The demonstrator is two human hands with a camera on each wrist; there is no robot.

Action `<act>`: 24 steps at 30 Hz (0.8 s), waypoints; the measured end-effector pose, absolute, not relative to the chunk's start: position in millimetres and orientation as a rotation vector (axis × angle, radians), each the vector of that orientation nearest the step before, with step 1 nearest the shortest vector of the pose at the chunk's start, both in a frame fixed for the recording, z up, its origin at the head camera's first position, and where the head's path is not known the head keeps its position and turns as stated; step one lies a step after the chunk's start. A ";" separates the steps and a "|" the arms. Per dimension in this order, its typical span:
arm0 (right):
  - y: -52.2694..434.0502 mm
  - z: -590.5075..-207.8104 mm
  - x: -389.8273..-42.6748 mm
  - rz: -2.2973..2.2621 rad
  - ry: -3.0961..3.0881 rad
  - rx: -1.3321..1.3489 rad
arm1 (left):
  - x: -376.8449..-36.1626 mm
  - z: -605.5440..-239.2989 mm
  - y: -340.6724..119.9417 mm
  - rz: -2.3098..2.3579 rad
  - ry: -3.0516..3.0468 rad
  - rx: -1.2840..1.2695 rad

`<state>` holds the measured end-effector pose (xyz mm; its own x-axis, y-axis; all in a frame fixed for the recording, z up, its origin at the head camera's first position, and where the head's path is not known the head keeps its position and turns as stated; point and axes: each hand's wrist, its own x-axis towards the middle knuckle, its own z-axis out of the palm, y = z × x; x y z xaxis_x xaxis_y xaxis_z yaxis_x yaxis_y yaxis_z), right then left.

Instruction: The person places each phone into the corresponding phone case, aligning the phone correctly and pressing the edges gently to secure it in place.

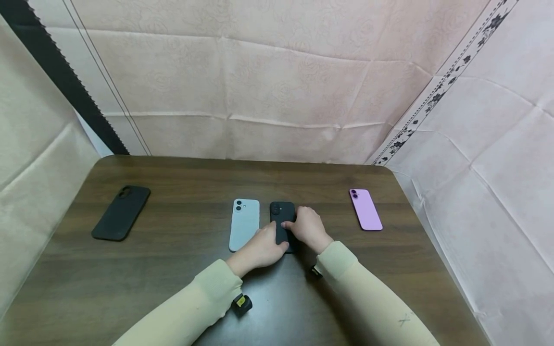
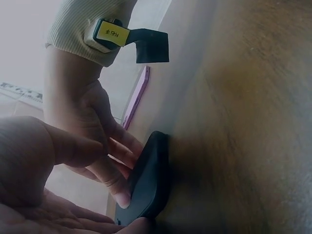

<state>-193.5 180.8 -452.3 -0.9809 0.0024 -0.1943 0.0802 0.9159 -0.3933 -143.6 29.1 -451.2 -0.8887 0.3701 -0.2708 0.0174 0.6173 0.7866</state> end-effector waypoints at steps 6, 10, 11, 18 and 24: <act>184.1 -454.1 -193.1 -0.623 2.898 0.031 | -143.1 -449.2 21.8 1.186 2.410 0.377; 188.2 -454.3 -192.3 -0.663 2.896 0.014 | -143.3 -444.8 11.0 1.236 2.401 0.395; 189.6 -454.2 -192.0 -0.667 2.898 0.012 | -143.7 -443.3 7.5 1.246 2.406 0.395; 206.7 -450.6 -192.5 -0.711 2.894 0.020 | -148.0 -432.3 -27.7 1.298 2.487 0.337; 237.4 -442.2 -197.8 -0.698 2.921 0.041 | -155.5 -429.2 -83.4 1.188 2.703 0.249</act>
<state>-197.8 237.4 -442.2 -0.9901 -0.0053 -0.1400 0.0585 0.8922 -0.4479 -155.5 -83.4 -429.2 -0.9700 0.2236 -0.0956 0.0808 0.6671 0.7406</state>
